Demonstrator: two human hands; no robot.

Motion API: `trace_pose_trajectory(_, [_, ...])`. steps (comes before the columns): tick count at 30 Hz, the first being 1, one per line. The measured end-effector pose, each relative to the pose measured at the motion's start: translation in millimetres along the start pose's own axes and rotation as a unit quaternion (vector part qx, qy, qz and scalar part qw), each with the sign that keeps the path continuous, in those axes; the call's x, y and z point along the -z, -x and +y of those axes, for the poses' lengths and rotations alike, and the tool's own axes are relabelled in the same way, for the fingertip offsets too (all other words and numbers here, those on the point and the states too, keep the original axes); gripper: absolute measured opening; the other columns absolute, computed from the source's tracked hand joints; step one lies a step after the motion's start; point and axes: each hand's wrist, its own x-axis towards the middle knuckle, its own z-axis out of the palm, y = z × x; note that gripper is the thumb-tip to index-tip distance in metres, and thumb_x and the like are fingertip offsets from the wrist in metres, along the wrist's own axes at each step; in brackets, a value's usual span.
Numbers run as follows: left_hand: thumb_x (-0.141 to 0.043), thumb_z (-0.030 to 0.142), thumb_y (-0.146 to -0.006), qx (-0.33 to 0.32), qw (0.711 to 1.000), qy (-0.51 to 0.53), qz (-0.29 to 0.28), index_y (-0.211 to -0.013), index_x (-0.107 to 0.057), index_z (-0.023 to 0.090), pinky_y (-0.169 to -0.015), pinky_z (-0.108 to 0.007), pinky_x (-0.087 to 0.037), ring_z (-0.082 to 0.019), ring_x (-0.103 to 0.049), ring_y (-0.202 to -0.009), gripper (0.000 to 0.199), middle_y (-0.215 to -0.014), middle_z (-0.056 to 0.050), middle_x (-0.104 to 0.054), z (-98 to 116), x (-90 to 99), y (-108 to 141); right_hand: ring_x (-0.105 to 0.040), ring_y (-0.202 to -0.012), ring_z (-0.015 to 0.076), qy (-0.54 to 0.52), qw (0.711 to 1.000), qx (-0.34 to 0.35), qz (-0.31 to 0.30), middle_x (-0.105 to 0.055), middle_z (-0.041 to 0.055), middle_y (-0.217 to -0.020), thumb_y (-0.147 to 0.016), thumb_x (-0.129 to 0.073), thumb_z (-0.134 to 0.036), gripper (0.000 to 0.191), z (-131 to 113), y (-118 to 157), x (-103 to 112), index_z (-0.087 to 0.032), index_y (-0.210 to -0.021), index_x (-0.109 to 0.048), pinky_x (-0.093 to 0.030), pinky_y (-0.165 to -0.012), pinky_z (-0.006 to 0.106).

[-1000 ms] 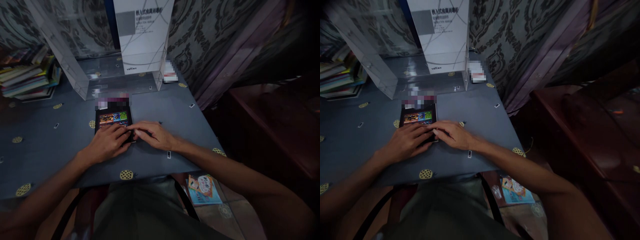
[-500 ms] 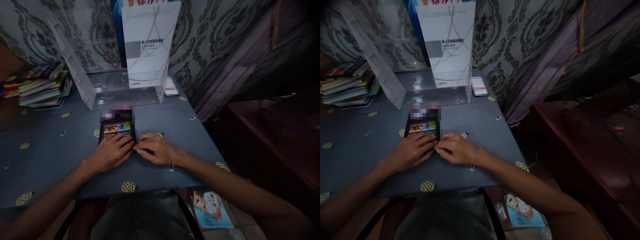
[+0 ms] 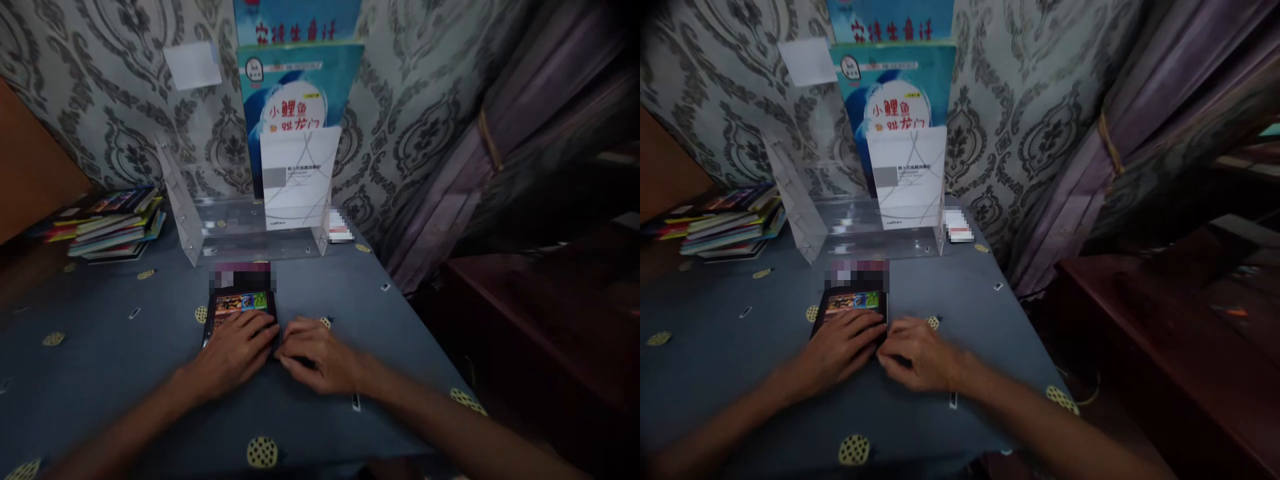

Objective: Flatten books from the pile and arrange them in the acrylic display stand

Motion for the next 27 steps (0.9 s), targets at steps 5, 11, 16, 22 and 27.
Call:
trace_pose_trajectory(5, [-0.050,0.033,-0.100,0.055,0.997,-0.013,-0.046,-0.138,-0.055,0.021,-0.105,-0.048,-0.048,-0.027,-0.054,-0.131,0.040,-0.142,-0.010,-0.060,-17,-9.0,-17,-0.062,-0.075,0.0163,0.016,0.999,-0.015,-0.024,-0.066,0.0043,-0.068,-0.096,-0.050,-0.020,0.025,-3,1,0,-0.017,-0.078,-0.067,-0.049,-0.072,0.030])
trace_pose_trajectory(11, [-0.053,0.040,-0.099,0.111,0.992,-0.020,-0.060,-0.137,-0.056,0.019,-0.108,-0.051,-0.045,-0.029,-0.053,-0.134,0.044,-0.145,-0.012,-0.058,-54,-19.0,-50,-0.060,-0.069,0.0152,0.022,0.999,-0.022,-0.014,-0.064,0.0026,-0.064,-0.092,-0.050,-0.022,0.026,1,5,-5,-0.018,-0.071,-0.064,-0.046,-0.070,0.030])
trace_pose_trajectory(16, [-0.052,0.034,-0.099,0.113,0.993,-0.021,-0.005,-0.131,-0.061,0.020,-0.104,-0.047,-0.049,-0.027,-0.057,-0.128,0.037,-0.140,-0.012,-0.062,-69,-27.9,-62,-0.060,-0.067,0.0149,0.015,0.999,-0.034,-0.001,-0.065,0.0015,-0.065,-0.087,-0.055,-0.020,0.019,4,6,-9,-0.018,-0.070,-0.063,-0.047,-0.072,0.031])
trace_pose_trajectory(22, [-0.054,0.030,-0.096,0.120,0.992,-0.035,0.020,-0.131,-0.060,0.017,-0.100,-0.050,-0.050,-0.029,-0.059,-0.125,0.038,-0.139,-0.014,-0.062,-66,-31.1,-62,-0.061,-0.070,0.0147,0.032,0.998,-0.041,-0.042,-0.066,0.0004,-0.068,-0.087,-0.058,-0.020,0.017,7,-4,-16,-0.018,-0.071,-0.063,-0.047,-0.075,0.030])
trace_pose_trajectory(27, [-0.053,0.029,-0.096,0.133,0.991,-0.009,0.023,-0.132,-0.060,0.016,-0.101,-0.053,-0.049,-0.030,-0.058,-0.126,0.038,-0.140,-0.014,-0.061,-65,-30.6,-61,-0.061,-0.086,0.0183,0.124,0.986,-0.069,-0.087,-0.069,0.0057,-0.085,-0.093,-0.058,-0.022,0.014,5,-21,-23,-0.017,-0.086,-0.069,-0.051,-0.082,0.030])
